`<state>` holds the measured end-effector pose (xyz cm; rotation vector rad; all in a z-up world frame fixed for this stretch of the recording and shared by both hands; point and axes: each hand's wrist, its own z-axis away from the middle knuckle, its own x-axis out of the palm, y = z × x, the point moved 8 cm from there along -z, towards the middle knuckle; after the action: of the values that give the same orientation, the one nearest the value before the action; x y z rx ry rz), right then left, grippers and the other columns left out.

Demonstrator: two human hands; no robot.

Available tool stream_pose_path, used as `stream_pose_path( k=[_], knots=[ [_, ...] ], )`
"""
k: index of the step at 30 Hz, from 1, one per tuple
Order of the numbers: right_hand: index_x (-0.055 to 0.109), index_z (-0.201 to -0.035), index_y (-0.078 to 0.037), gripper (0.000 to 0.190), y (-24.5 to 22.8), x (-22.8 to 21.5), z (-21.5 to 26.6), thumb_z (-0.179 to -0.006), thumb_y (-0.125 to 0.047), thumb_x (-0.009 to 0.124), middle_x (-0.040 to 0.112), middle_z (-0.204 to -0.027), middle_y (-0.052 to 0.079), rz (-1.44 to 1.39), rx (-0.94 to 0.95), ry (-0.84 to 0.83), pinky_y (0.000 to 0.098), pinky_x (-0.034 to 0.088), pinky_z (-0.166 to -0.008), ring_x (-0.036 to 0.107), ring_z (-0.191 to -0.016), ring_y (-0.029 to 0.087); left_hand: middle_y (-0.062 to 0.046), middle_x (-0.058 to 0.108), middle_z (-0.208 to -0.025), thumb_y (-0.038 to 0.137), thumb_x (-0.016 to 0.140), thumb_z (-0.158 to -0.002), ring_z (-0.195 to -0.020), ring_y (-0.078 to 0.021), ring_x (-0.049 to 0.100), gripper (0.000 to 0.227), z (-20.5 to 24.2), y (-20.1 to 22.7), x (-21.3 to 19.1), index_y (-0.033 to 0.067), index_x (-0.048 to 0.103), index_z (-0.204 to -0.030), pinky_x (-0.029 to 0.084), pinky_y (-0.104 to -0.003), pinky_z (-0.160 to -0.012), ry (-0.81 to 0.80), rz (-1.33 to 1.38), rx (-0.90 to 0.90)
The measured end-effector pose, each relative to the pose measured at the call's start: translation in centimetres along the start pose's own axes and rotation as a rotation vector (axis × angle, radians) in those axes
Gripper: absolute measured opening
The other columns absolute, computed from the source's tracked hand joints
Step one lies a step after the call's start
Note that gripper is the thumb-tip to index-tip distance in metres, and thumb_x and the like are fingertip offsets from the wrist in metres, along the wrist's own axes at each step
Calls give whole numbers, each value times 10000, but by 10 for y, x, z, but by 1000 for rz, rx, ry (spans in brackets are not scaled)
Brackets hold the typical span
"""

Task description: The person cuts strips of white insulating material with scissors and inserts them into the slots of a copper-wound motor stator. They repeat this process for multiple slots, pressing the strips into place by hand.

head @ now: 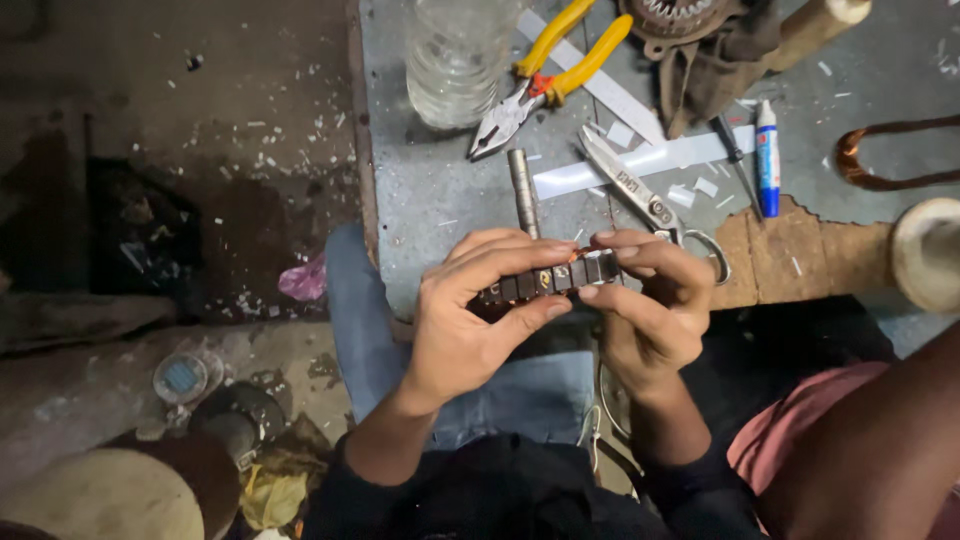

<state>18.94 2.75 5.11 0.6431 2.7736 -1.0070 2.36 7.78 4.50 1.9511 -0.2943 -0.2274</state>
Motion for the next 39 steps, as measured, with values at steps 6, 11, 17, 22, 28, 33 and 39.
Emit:
stream_pose_path(
  k=[6,11,17,22,28,33,39],
  knots=[
    [705,-947,15,140,-4,-1,-6,-849,112,732,568,-1109,139,192,-77,-133,426,596,-908,691,-1079,376,-61,771,-1166,46,859,-873,-1077,-192,760,310,0,-4,0,80,744,-1159,541,-305,-1018,58,-19,31],
    [736,-1042,-5,192,1,3,-18,-898,120,714,626,-1227,138,198,-11,-154,410,582,-951,684,-1138,335,-63,768,-1158,27,817,-877,-1058,-137,720,329,-7,-8,0,43,732,-1194,575,-288,-958,88,74,-154],
    [673,-1293,-68,381,14,-33,-7,-938,70,682,592,-1380,159,226,287,-280,405,525,-1081,614,-1304,334,-54,751,-1104,13,758,-895,-945,-93,707,337,-19,-33,5,-2,711,-1228,593,-248,-836,162,215,-381],
    [632,-1284,-38,518,23,-66,5,-782,88,613,607,-1272,216,619,464,-398,432,494,-978,604,-1157,406,-75,744,-1104,11,744,-942,-955,-96,694,330,-29,-35,0,-43,683,-1261,570,-235,-874,226,255,-293],
    [527,-1397,3,616,33,-63,14,-787,77,570,575,-1192,255,773,448,-456,476,493,-933,592,-1070,430,-68,731,-1080,18,749,-961,-929,-94,677,336,-28,-46,-1,-46,684,-1285,557,-232,-853,220,301,-293],
    [482,-1432,30,640,37,-66,3,-804,31,605,584,-1106,250,788,449,-452,494,483,-895,583,-1035,435,-78,715,-1185,10,731,-964,-1048,-106,668,404,-27,-41,-3,-39,635,-1353,538,-243,-949,168,261,-255],
    [529,-1380,-35,688,17,-81,-10,-721,-36,724,667,-1109,236,816,383,-215,445,517,-802,629,-936,369,-89,681,-1298,-11,726,-968,-1163,-128,651,449,-20,-32,-12,-35,597,-1398,529,-270,-1044,169,155,-159]
  ],
)
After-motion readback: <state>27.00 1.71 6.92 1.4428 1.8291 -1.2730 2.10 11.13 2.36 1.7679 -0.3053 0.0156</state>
